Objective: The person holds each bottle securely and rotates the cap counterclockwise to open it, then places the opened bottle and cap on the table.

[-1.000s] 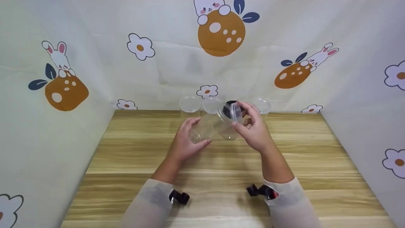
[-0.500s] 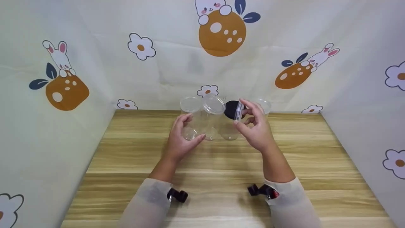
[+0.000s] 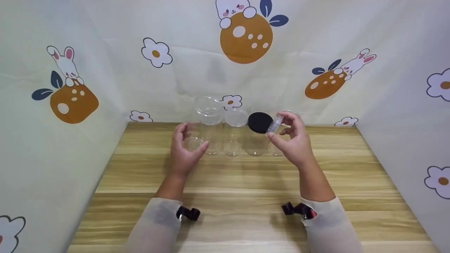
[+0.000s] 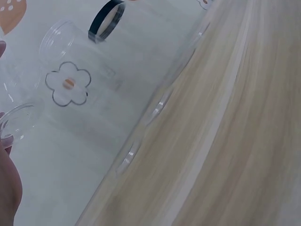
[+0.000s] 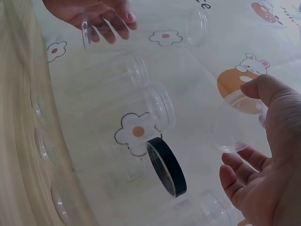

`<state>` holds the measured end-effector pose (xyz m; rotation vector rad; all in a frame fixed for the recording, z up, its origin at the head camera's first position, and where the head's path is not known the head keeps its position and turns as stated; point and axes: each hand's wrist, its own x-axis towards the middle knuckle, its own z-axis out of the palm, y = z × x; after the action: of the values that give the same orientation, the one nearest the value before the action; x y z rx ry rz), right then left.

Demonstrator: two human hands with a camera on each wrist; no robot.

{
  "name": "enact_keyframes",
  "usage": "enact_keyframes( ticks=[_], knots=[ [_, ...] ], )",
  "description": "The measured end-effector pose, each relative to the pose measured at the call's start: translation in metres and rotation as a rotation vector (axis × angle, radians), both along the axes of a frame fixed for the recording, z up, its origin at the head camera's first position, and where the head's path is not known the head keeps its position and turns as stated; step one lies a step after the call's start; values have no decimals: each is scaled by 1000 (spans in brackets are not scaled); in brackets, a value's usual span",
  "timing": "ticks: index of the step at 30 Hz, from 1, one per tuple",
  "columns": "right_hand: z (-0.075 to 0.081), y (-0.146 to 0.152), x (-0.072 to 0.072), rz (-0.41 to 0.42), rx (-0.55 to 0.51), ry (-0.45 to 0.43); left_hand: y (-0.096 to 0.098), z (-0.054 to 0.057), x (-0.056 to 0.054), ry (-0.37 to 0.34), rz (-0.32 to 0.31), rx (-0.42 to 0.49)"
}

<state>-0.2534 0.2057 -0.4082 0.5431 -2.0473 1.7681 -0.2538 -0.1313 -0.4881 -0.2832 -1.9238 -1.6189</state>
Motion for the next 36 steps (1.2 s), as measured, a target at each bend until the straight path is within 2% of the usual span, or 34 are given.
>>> enact_keyframes(
  ticks=[5, 8, 15, 21, 25, 27, 32, 36],
  knots=[
    [-5, 21, -3, 33, -133, 37, -13, -2, -2, -8, 26, 87],
    [-7, 35, -3, 18, -176, 27, -20, -4, -6, -47, 62, 136],
    [-7, 64, -6, -81, -167, -22, -32, -13, -12, -112, 54, 215],
    [-10, 80, -15, -145, -284, -54, -49, -13, -16, -199, 78, 226],
    [-20, 92, -24, -215, -318, -127, -63, -15, -20, -271, 92, 234],
    [-26, 98, -30, -268, -284, -196, -70, -16, -23, -301, 97, 235],
    [-47, 112, -45, -382, -123, -369, -84, -18, -31, -335, 109, 228],
    [-64, 119, -54, -400, -10, -449, -92, -19, -41, -368, 124, 222]
  ],
)
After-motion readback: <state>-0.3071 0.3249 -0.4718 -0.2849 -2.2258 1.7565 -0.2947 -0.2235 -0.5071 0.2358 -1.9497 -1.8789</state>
